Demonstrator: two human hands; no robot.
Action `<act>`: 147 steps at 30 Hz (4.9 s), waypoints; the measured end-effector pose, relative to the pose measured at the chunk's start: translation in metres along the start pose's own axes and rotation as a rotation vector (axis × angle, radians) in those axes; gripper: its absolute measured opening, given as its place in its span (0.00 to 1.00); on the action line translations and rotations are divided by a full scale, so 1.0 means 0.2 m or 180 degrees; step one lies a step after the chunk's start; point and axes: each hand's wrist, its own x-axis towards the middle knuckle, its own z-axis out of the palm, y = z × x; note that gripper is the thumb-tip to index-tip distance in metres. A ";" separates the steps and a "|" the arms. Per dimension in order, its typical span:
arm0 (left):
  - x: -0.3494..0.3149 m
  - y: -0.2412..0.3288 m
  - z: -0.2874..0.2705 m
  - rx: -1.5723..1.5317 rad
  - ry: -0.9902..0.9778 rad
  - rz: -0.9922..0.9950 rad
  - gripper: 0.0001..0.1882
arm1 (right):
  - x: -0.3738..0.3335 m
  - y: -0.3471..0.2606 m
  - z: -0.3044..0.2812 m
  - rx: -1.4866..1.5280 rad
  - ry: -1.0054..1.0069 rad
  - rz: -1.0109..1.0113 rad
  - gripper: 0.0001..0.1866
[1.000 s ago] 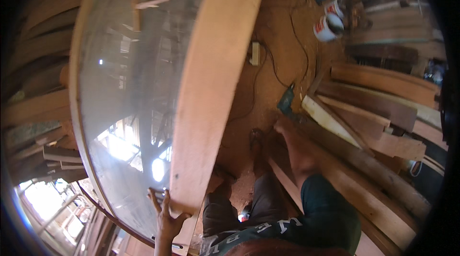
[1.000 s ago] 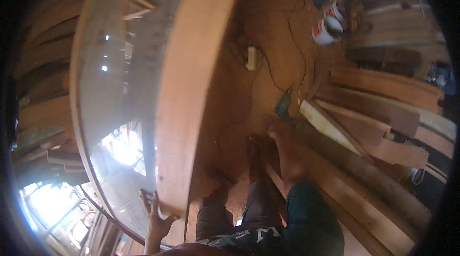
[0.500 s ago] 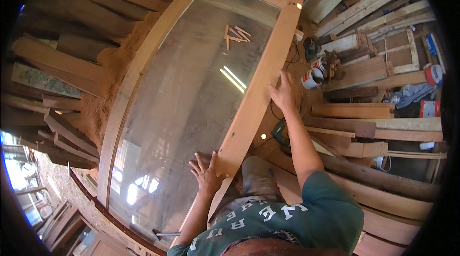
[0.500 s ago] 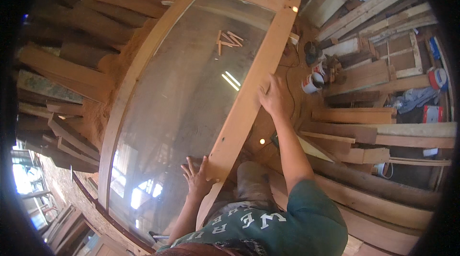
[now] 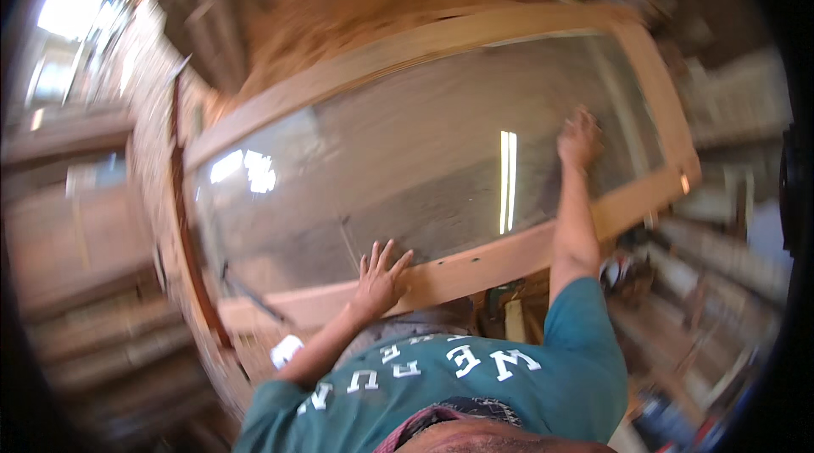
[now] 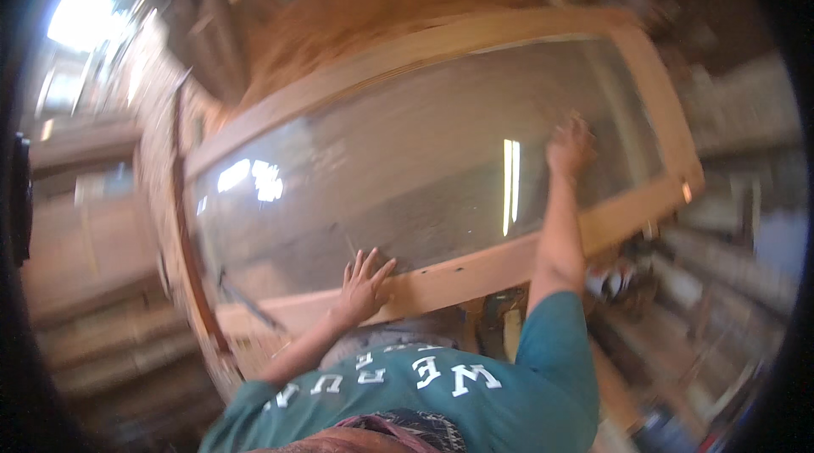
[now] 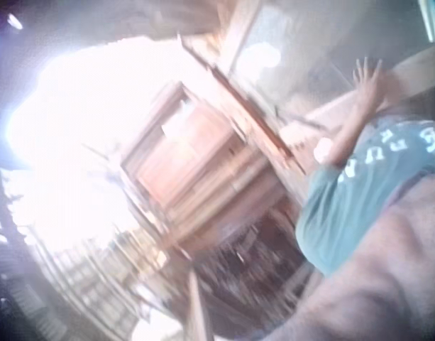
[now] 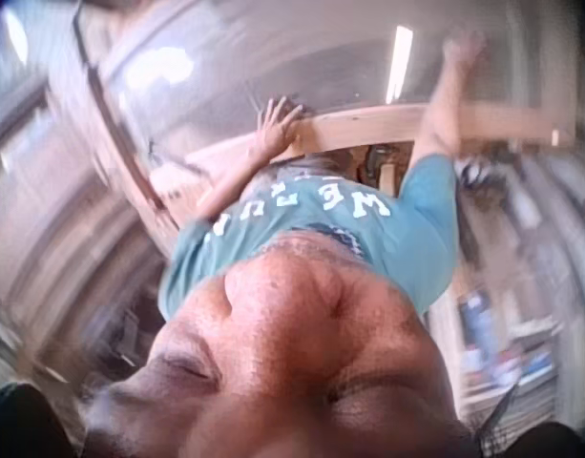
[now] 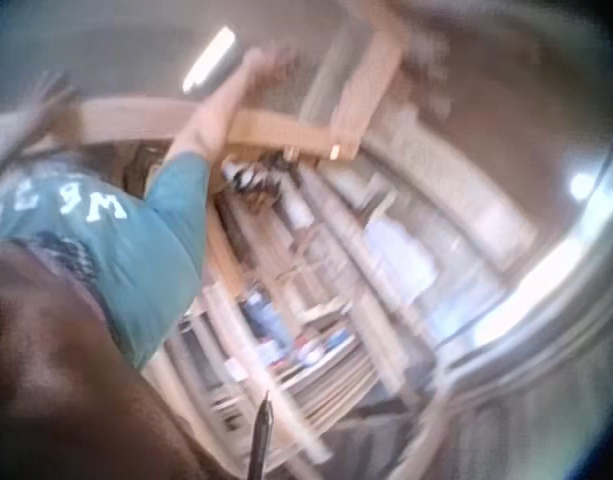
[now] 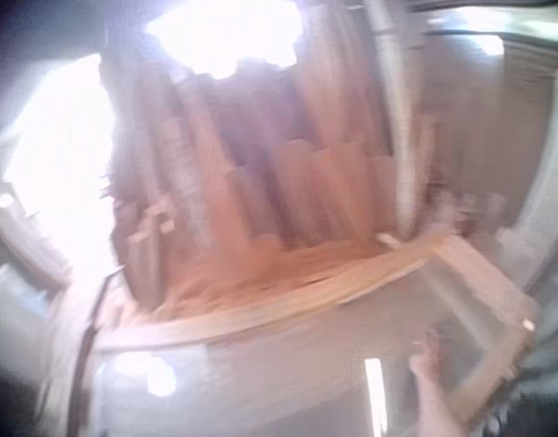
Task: The person assembles a wooden frame with a glass pane, using a hammer to drive nails and a power drill to secure joints. They also use a chisel to adjust the wood and a clamp to hold the frame together during the process.
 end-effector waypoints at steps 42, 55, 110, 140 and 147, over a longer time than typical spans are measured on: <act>-1.31 -2.15 -0.06 -0.2616 0.3323 -0.2437 0.15 | -3.07 -2.76 -0.89 0.2040 -0.3268 -0.2524 0.21; -0.74 -2.31 -0.16 -0.2016 0.2666 -0.3028 0.16 | -2.27 -2.27 -1.01 0.2762 -0.2941 -0.1201 0.12; -1.94 -2.76 0.19 -0.3086 0.5068 -0.2843 0.09 | -3.24 -3.27 -1.30 0.2202 -0.3678 -0.3938 0.16; -2.12 -3.01 0.39 -0.4908 0.4923 -0.4630 0.47 | -3.57 -3.49 -1.51 0.3180 -0.3255 -0.5378 0.13; -1.99 -3.05 0.51 -0.5622 0.4753 -0.3335 0.58 | -3.62 -3.47 -1.17 0.0942 -0.3247 -0.5645 0.12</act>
